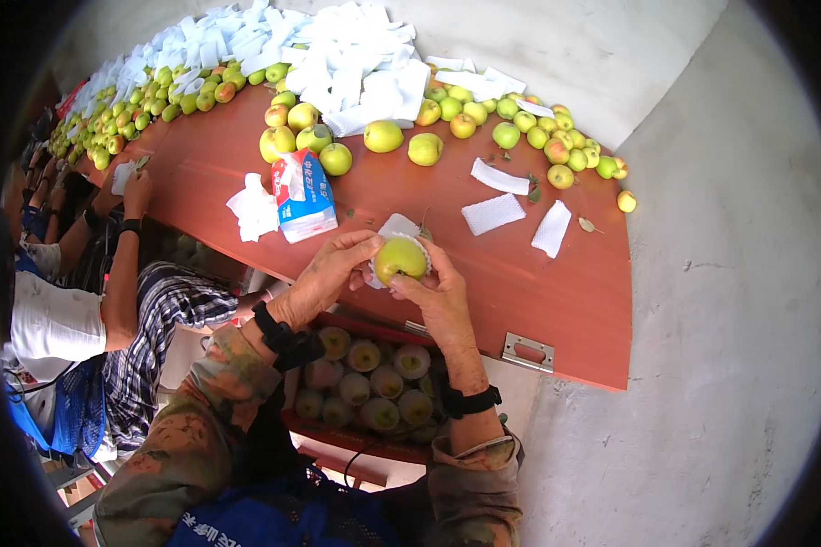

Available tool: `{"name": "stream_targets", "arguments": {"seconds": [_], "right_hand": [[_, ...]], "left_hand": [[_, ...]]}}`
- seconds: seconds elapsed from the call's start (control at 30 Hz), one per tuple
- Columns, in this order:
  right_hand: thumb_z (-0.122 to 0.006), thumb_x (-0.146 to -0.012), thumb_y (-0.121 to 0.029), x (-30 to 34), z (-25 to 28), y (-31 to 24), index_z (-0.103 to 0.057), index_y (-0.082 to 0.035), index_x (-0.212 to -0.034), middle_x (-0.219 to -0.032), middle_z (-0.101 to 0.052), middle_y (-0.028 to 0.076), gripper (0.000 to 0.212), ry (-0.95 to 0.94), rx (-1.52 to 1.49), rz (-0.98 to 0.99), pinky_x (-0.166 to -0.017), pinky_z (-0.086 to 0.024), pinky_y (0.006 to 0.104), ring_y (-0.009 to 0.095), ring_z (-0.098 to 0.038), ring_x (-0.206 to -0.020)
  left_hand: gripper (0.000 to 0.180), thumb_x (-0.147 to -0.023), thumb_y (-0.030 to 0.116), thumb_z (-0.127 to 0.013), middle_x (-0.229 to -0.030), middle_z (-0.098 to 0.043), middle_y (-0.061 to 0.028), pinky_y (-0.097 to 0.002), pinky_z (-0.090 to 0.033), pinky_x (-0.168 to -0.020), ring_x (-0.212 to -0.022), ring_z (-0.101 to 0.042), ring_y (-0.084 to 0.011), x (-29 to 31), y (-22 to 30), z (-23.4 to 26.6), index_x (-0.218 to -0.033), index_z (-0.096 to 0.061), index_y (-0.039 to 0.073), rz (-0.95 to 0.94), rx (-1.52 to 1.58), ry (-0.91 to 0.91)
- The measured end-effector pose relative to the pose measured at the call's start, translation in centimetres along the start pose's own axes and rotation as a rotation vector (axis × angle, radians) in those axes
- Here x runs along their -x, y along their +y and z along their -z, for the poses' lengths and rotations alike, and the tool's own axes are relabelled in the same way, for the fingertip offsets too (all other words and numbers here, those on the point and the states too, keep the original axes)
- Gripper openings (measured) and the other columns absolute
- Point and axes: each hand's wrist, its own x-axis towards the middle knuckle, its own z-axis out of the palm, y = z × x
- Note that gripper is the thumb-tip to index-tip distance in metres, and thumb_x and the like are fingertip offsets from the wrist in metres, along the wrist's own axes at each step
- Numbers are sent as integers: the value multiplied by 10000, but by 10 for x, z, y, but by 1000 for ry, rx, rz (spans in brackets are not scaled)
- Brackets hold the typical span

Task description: Placing foam protection sleeves on apples and arranging them into a cardboard box.

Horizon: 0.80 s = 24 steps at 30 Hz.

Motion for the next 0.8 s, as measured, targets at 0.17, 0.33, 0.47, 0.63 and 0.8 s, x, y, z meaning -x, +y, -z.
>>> {"name": "stream_targets", "arguments": {"seconds": [0.17,0.33,0.47,0.63,0.8], "right_hand": [[-720,-770,-4,1,8,3,-480,28,-1303,-1141,-593,95,586,-58,-27,-63,-751,-557,290,162,-609,-988],[-734,-732,-32,-7,8,-5,-559,15,-1218,-985,-641,65,518,-66,196,-77,-719,-532,272,132,-617,-850],[-737,-745,-51,-12,11,-9,-553,31,-1205,-982,-644,84,503,-63,215,-115,-678,-535,269,135,-630,-815],[-748,-739,-73,-9,9,-6,-545,51,-1199,-984,-646,111,518,-52,163,-115,-667,-540,277,156,-644,-830],[-750,-718,-73,-3,6,-8,-558,50,-1182,-956,-645,102,517,-34,265,-94,-684,-534,273,155,-640,-838]], "left_hand": [[222,-956,301,-572,-718,-554,48,-175,-339,-440,-529,-473,-21,1,-10,0,-879,-610,97,-23,179,-24],[180,-962,222,-532,-696,-532,45,-193,-344,-455,-543,-449,-20,-13,-21,4,-865,-596,85,-152,-188,109],[156,-958,168,-556,-727,-553,11,-239,-439,-574,-655,-505,-52,-15,-21,-9,-903,-571,23,-431,-464,297],[124,-923,138,-562,-715,-594,-178,-392,-469,-599,-650,-595,-353,-6,-16,-25,-883,-561,21,-585,-586,479],[161,-969,185,-549,-731,-581,-11,-240,-433,-539,-608,-519,-86,-2,-20,-19,-951,-581,28,-609,-552,446]]}}
